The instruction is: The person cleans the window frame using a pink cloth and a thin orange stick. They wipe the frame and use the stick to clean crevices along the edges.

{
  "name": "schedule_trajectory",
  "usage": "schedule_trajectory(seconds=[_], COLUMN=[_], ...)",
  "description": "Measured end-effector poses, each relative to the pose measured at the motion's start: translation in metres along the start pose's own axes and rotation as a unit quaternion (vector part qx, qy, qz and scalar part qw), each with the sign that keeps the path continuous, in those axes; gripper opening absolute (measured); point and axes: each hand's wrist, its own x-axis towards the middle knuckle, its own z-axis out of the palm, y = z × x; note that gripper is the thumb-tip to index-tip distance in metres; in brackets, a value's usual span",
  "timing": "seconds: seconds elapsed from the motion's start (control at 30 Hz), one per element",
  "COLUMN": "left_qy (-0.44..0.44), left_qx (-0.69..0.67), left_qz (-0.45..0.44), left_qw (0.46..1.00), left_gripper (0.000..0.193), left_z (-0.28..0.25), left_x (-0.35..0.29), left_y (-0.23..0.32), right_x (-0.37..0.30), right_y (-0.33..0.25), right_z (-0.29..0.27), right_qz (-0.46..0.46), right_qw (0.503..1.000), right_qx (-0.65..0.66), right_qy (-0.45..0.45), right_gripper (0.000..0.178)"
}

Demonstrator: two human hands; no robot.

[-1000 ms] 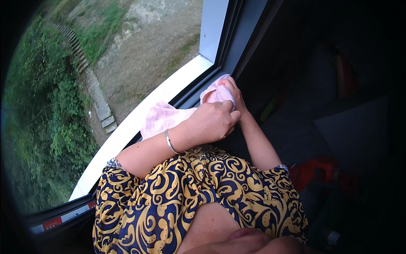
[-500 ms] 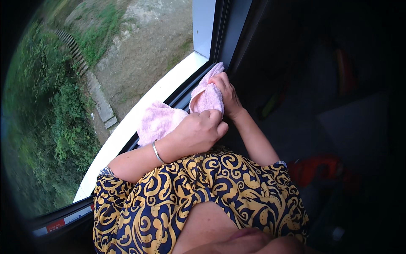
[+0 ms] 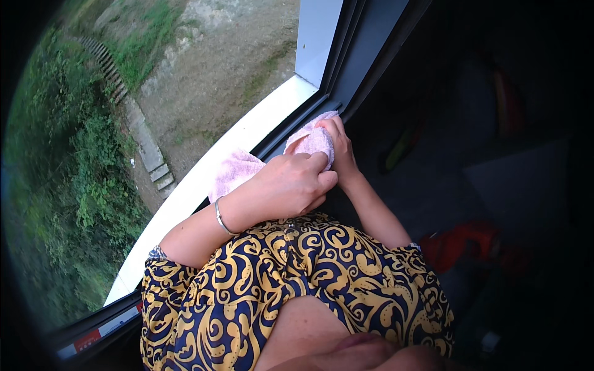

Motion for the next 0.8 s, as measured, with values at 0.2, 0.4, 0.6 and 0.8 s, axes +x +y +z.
schedule_trajectory(seconds=[0.2,0.4,0.6,0.8], left_qy=[-0.008,-0.003,-0.008,0.046], left_qx=[0.037,0.079,0.009,-0.033], left_qz=[0.014,0.038,0.001,-0.009], left_qw=[0.999,0.996,1.000,0.998], left_gripper=[0.016,0.013,0.021,0.019], left_z=[0.019,0.033,0.010,0.004], left_x=[0.030,0.008,-0.022,-0.012], left_y=[0.006,0.004,-0.001,-0.013], right_x=[-0.001,-0.004,-0.004,0.001], right_y=[0.046,0.035,0.006,0.002], right_z=[0.000,0.000,0.012,0.014], right_qz=[-0.031,-0.063,-0.065,0.002], right_qw=[0.999,0.997,0.997,0.999], right_qx=[0.024,-0.011,-0.037,-0.019], right_qy=[0.026,0.039,0.033,0.033], right_gripper=[0.037,0.027,0.030,0.041])
